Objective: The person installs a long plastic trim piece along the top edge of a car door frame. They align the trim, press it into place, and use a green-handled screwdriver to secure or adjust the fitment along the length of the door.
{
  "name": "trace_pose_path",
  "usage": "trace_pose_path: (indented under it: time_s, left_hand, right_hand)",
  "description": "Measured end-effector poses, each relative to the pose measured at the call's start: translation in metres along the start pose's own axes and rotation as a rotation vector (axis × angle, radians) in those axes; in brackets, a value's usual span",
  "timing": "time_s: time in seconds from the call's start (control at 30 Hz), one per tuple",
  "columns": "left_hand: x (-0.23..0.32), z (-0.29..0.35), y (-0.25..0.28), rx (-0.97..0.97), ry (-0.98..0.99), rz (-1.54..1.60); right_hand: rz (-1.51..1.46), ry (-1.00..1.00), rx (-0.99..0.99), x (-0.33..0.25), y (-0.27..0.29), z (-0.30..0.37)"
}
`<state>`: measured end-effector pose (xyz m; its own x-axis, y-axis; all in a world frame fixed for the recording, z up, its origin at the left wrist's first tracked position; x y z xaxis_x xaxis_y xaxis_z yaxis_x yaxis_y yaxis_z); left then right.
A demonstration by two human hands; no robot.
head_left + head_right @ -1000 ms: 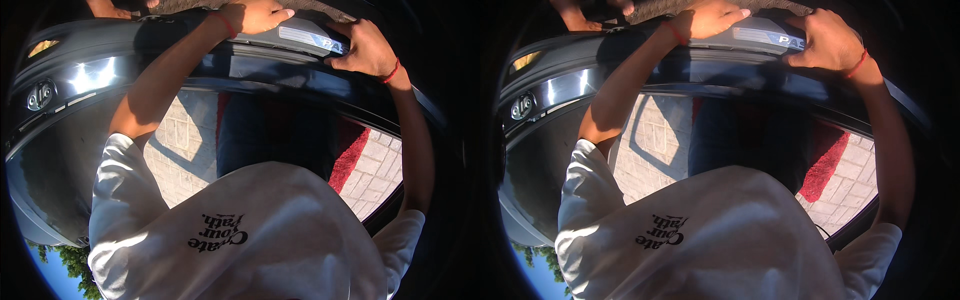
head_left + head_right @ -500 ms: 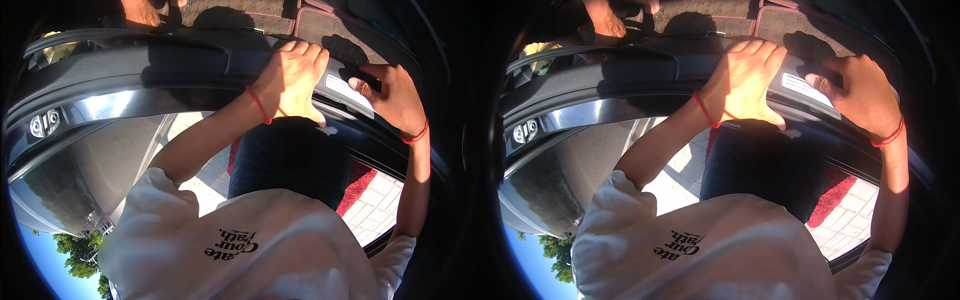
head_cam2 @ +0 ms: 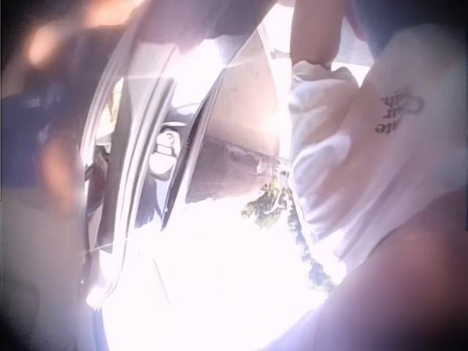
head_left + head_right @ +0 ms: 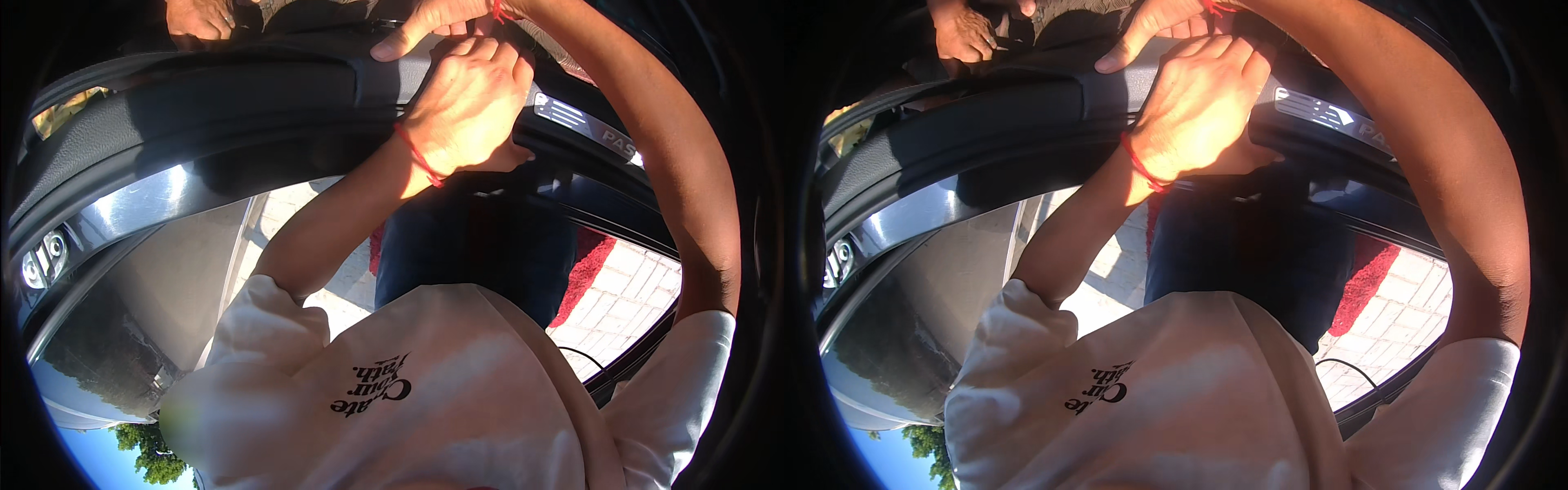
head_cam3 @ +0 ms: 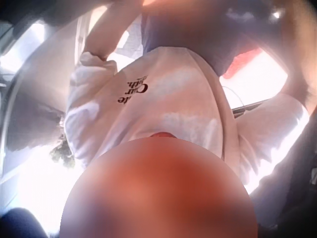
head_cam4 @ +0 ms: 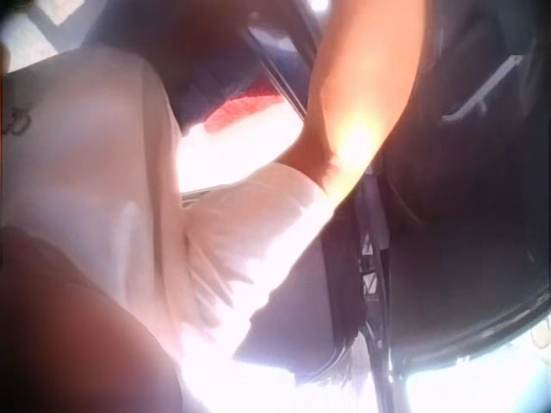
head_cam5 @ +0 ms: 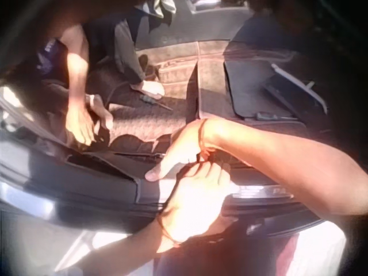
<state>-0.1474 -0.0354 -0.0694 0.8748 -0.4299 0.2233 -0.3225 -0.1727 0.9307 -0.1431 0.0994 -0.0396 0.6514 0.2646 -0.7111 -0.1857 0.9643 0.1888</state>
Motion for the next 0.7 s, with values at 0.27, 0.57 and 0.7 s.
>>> trace_pose_path:
  time_s: [0.27,0.57,0.7]
  left_hand:
    - [0.004,0.008,0.005,0.027,0.085,0.137]
    - [0.008,0.006,0.014,-0.019,0.142,0.191]
    - [0.006,0.002,0.027,-0.152,0.212,0.254]
  right_hand:
    - [0.381,0.082,0.148,-0.013,-0.006,0.000]
    - [0.603,0.220,0.254,-0.017,-0.009,0.004]
    - [0.648,0.237,0.278,-0.015,-0.002,0.000]
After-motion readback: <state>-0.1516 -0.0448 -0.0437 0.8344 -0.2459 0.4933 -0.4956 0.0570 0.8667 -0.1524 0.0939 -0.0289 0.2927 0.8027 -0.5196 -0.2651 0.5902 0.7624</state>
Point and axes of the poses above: each hand's wrist, its own z-axis away from the middle knuckle, its own y-axis out of the back of the hand, x = y × z, the point moved 2 cm from there along -z, towards the middle knuckle, and after that the axes turned 8 degrees about z, right-handed, at the moved point
